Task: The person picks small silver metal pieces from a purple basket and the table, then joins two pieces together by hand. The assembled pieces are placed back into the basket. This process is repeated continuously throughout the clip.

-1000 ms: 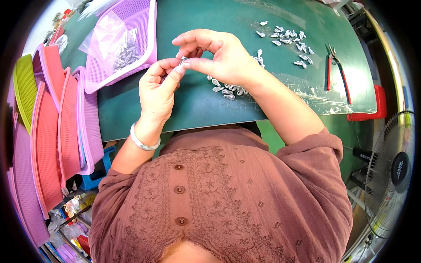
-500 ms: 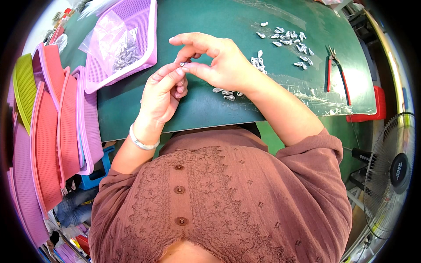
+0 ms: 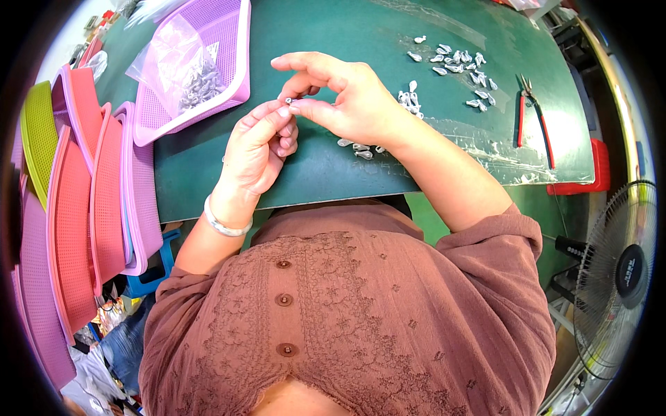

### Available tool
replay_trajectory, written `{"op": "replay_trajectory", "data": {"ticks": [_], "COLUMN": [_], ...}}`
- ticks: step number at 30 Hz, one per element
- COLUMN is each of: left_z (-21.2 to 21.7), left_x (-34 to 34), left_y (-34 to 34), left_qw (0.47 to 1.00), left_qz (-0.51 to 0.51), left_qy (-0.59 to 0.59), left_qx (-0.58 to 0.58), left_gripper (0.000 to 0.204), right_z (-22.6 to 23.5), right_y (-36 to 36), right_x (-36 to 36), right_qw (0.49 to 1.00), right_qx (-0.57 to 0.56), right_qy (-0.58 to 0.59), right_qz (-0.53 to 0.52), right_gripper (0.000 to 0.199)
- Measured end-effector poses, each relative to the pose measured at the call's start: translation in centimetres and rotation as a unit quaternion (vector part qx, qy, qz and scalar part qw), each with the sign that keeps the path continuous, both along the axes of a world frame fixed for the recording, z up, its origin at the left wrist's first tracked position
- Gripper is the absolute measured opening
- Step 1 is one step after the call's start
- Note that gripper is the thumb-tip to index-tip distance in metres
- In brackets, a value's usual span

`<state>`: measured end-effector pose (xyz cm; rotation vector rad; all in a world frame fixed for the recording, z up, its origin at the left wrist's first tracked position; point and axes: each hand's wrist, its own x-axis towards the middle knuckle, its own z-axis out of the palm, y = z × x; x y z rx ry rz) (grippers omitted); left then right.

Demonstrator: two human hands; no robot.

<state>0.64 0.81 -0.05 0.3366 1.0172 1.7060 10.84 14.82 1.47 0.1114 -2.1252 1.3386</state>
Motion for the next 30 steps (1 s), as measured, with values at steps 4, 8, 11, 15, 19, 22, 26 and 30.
{"op": "replay_trajectory", "data": {"ticks": [4, 8, 11, 15, 19, 22, 26, 30], "left_z": [0.14, 0.20, 0.06, 0.20, 0.55, 0.78, 0.74, 0.45], "left_x": [0.03, 0.08, 0.01, 0.02, 0.04, 0.17, 0.22, -0.06], "left_y": [-0.01, -0.11, -0.22, -0.36, -0.51, -0.38, -0.24, -0.28], "left_qw": [1.000, 1.000, 0.999, 0.998, 0.996, 0.994, 0.991, 0.993], "left_qz": [0.000, 0.002, -0.003, -0.009, -0.004, 0.020, 0.028, 0.018], "left_qy": [0.002, 0.026, 0.047, 0.065, 0.085, 0.108, 0.124, 0.113], "left_qx": [-0.001, -0.005, -0.004, -0.011, -0.014, -0.021, -0.032, -0.025], "left_gripper": [0.008, 0.007, 0.007, 0.007, 0.008, 0.009, 0.010, 0.010], "right_z": [0.24, 0.45, 0.52, 0.20, 0.06, 0.04, -0.02, -0.13], "right_y": [0.04, 0.00, -0.10, -0.21, -0.16, -0.20, -0.28, -0.23], "right_x": [0.22, 0.35, 0.31, 0.20, -0.02, -0.08, -0.10, -0.19], "right_qw": [1.000, 1.000, 1.000, 1.000, 1.000, 1.000, 0.999, 0.999], "right_qx": [0.005, 0.019, 0.006, -0.017, -0.001, 0.025, 0.035, 0.034], "right_qy": [-0.008, -0.015, -0.018, -0.007, 0.010, 0.009, 0.005, 0.009], "right_qz": [0.013, 0.013, 0.020, 0.017, 0.022, 0.017, 0.016, -0.002], "right_gripper": [0.046, 0.045, 0.045, 0.045, 0.047, 0.049, 0.052, 0.054]}}
